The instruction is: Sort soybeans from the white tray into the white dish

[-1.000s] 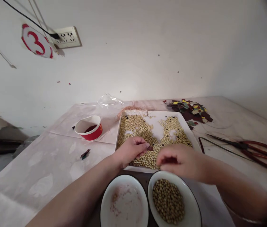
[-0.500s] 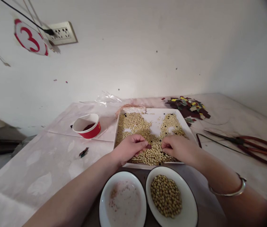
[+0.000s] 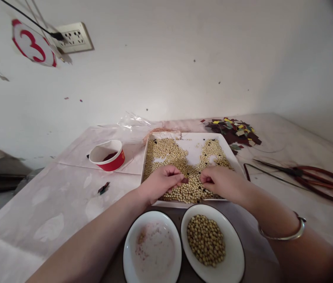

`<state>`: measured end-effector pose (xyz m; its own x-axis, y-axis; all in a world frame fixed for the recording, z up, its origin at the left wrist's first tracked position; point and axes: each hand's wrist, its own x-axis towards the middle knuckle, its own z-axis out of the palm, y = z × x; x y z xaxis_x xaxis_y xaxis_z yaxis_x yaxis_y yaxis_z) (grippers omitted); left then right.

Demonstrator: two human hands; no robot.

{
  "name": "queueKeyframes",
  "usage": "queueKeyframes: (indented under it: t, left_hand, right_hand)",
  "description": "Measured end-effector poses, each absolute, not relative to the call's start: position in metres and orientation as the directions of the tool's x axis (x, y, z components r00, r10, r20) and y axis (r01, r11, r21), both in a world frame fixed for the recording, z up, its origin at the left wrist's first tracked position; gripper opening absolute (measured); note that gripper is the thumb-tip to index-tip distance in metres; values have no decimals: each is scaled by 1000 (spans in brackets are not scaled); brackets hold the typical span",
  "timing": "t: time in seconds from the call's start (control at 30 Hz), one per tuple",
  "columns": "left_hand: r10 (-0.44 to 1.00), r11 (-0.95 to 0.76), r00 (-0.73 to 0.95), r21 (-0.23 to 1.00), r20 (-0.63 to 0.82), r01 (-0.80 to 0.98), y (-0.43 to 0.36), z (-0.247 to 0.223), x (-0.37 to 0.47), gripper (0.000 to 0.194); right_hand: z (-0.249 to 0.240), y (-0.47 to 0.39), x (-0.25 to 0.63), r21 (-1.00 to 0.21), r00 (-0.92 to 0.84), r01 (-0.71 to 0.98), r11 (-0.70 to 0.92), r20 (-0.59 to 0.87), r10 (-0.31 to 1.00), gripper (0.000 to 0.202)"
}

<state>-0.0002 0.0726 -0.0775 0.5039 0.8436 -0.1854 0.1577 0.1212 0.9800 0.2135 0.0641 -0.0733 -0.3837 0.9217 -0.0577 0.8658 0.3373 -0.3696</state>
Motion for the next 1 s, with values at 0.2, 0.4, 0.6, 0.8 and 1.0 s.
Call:
queueKeyframes:
  t: [0.2,0.4,0.6,0.8,1.0]
  left_hand:
    - [843,112,509,982,-176,154,73,-78,0,32]
    - [838,112,516,982,-177,155,72,-77,0,32]
    - [838,98,517,980,-175,173,72,-78,0,28]
    - [836,99,521,982,-170,162,71,-75,1,29]
    - [826,98,536,981,-175,169,71,-74,0,30]
  right_hand:
    - [-76,63,211,-343,-370,880,330,-57,927,7]
    - [-79,63,209,-318,-330,892,320,26,944,3]
    - [-74,61,200,-345,-395,865,365,-20,918,10]
    - [-54,52,196,-465,-397,800,379,63,916,10]
    - [-44,40,178,-509,-404,758,409,126,906,10]
